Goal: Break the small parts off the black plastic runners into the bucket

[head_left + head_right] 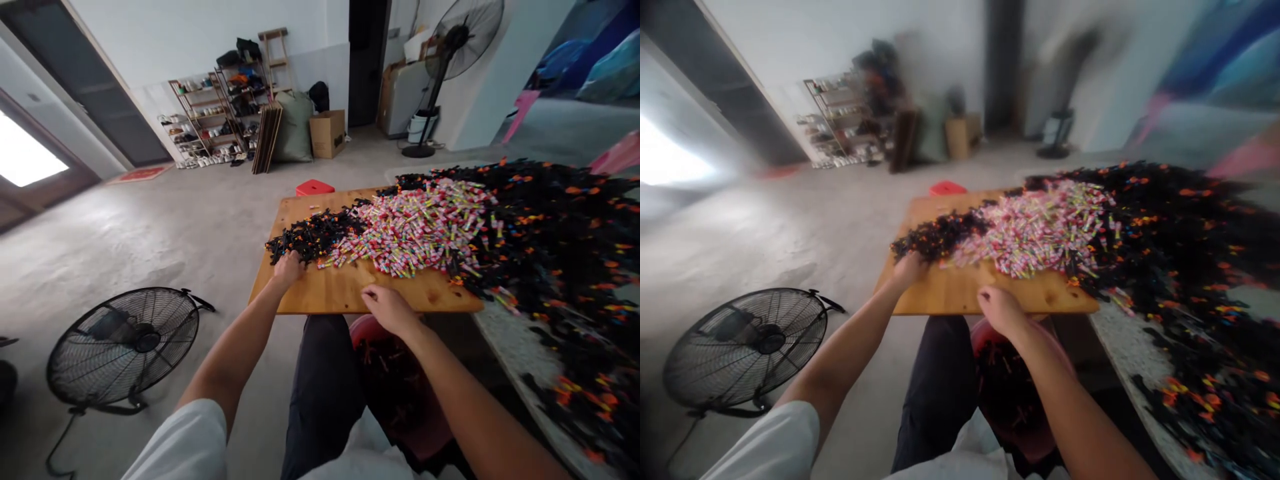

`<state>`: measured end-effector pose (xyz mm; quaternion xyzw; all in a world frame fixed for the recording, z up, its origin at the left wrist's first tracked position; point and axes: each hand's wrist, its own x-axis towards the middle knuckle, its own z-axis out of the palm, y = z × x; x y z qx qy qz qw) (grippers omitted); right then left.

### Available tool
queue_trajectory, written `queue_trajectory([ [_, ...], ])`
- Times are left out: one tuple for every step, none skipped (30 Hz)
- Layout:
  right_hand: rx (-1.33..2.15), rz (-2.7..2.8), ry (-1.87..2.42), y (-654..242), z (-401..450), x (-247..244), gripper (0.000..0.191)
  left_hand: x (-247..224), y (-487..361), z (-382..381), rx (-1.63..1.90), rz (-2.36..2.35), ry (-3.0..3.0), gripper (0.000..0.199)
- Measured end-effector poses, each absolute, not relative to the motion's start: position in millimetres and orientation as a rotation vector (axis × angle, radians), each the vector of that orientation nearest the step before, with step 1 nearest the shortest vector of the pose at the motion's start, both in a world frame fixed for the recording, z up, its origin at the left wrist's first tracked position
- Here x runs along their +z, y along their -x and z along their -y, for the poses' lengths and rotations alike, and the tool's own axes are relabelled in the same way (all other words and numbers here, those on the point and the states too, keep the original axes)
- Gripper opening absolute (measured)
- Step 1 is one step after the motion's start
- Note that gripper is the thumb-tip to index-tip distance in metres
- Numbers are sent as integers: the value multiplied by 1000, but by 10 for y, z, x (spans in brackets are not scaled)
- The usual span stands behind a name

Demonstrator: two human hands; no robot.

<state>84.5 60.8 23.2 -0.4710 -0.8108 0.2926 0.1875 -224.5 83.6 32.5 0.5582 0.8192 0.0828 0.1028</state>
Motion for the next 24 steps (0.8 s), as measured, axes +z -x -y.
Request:
queue_trajectory([
  [738,2322,1301,-608,-704,267,26,280,2264,-824,295,-2391,-1615,25],
  [668,2370,1285,-379,-793,289,27,240,2278,-803,362,-2364,-1577,28],
  [619,2428,1280,-166,-870,300,30,207,2291,-772,433,-2332,-1536,34],
  [578,2480,1293,24,-935,302,33,182,2306,-730,495,-2294,-1498,41],
  [553,2522,1309,186,-988,296,34,164,2322,-678,555,-2251,-1461,48],
  [540,2553,1328,317,-1027,282,34,154,2341,-617,614,-2203,-1426,52],
  [533,2570,1346,416,-1055,261,33,149,2361,-549,667,-2148,-1393,52],
  [532,2579,1360,485,-1073,234,33,148,2382,-477,713,-2087,-1359,47],
  [531,2580,1370,526,-1084,201,33,149,2402,-404,749,-2022,-1326,39],
  [528,2582,1377,544,-1090,166,33,149,2419,-333,778,-1955,-1290,29],
  [525,2581,1382,544,-1093,129,33,147,2433,-267,803,-1890,-1255,20],
  [523,2576,1385,532,-1095,92,33,142,2441,-207,828,-1829,-1219,13],
  [522,2569,1389,509,-1094,56,32,135,2443,-156,854,-1778,-1184,8],
  [512,2566,1397,482,-1092,24,31,127,2438,-113,883,-1737,-1154,5],
  [517,2551,1404,450,-1086,-4,30,118,2425,-81,911,-1705,-1128,4],
  [558,2511,1408,414,-1073,-27,28,112,2402,-57,935,-1677,-1110,4],
  [648,2440,1395,376,-1053,-43,27,110,2368,-41,953,-1652,-1099,4],
  [784,2341,1358,333,-1022,-52,26,115,2325,-33,964,-1627,-1090,5],
  [949,2214,1299,284,-980,-51,27,129,2272,-30,970,-1599,-1092,9],
  [1118,2071,1223,229,-926,-41,29,150,2210,-30,969,-1566,-1116,17],
  [1264,1932,1144,167,-862,-20,33,180,2141,-32,968,-1530,-1170,25],
  [1371,1817,1076,99,-790,10,37,215,2068,-35,970,-1495,-1249,34],
  [1452,1722,1024,25,-714,47,41,253,1994,-37,975,-1467,-1341,42],
  [1512,1643,990,-52,-638,89,44,292,1920,-38,979,-1450,-1432,47],
])
